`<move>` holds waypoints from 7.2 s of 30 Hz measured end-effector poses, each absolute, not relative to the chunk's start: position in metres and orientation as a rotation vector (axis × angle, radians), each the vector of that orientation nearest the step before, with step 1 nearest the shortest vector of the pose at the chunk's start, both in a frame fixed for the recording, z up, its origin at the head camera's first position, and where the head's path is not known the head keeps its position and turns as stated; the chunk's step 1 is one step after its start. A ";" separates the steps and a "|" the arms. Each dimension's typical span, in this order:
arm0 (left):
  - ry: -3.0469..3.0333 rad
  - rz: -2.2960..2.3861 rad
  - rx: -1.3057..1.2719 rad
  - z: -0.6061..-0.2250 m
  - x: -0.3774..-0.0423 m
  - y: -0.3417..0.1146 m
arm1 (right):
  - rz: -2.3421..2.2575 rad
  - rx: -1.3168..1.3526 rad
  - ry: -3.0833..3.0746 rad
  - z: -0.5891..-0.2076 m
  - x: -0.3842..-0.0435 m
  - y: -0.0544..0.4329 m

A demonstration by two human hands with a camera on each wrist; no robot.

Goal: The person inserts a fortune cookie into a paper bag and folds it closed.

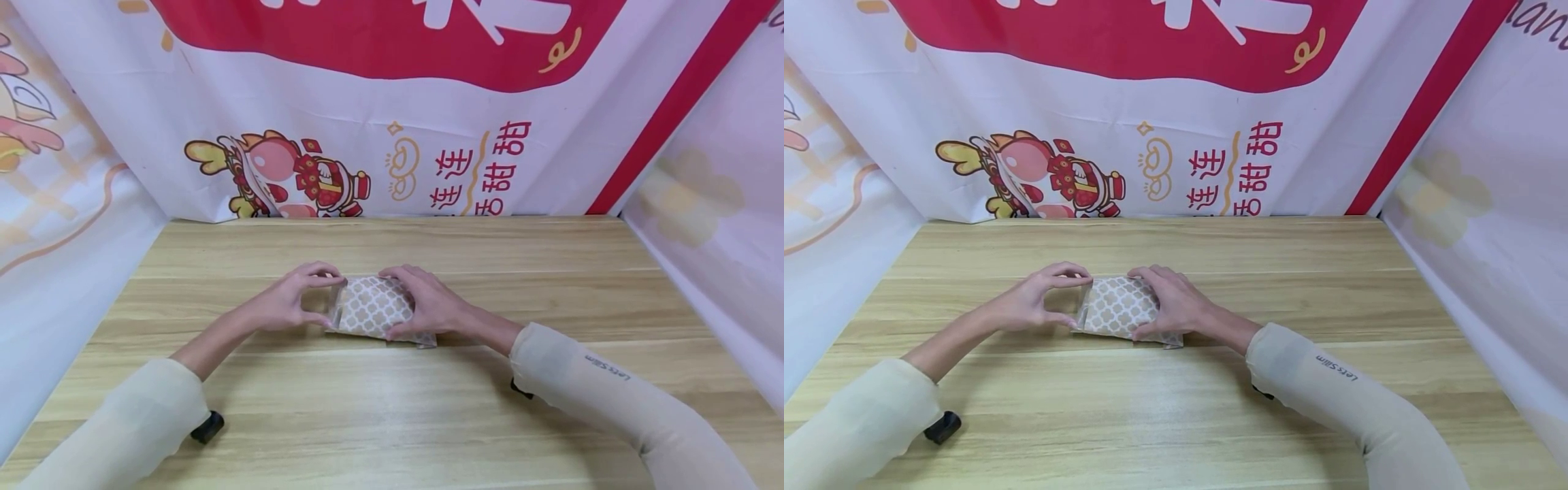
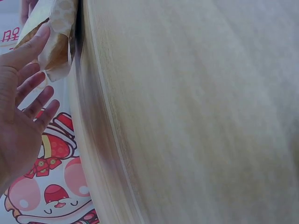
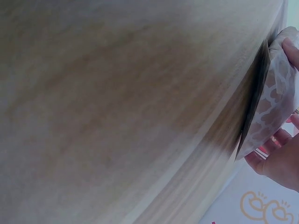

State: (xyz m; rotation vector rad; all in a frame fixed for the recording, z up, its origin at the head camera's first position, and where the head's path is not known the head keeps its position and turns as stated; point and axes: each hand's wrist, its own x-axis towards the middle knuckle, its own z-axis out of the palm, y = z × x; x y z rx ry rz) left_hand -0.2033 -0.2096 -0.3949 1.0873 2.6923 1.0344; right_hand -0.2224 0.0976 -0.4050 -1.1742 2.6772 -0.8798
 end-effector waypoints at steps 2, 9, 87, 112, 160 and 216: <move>2.685 1.037 1.097 -0.394 -0.203 -0.210 | -0.879 -1.175 2.679 -0.405 -0.223 0.098; 2.652 1.101 1.001 -0.392 -0.204 -0.212 | -0.879 -1.187 2.685 -0.405 -0.223 0.097; 2.221 1.591 0.690 -0.396 -0.201 -0.205 | -0.895 -1.179 2.663 -0.404 -0.222 0.100; 2.251 1.596 0.705 -0.401 -0.196 -0.200 | -0.899 -1.146 2.653 -0.404 -0.223 0.100; 2.632 1.434 0.614 -0.396 -0.194 -0.199 | -0.870 -1.103 2.719 -0.399 -0.219 0.100; 2.425 1.702 0.511 -0.389 -0.190 -0.153 | -1.552 -0.774 2.428 -0.391 -0.203 0.120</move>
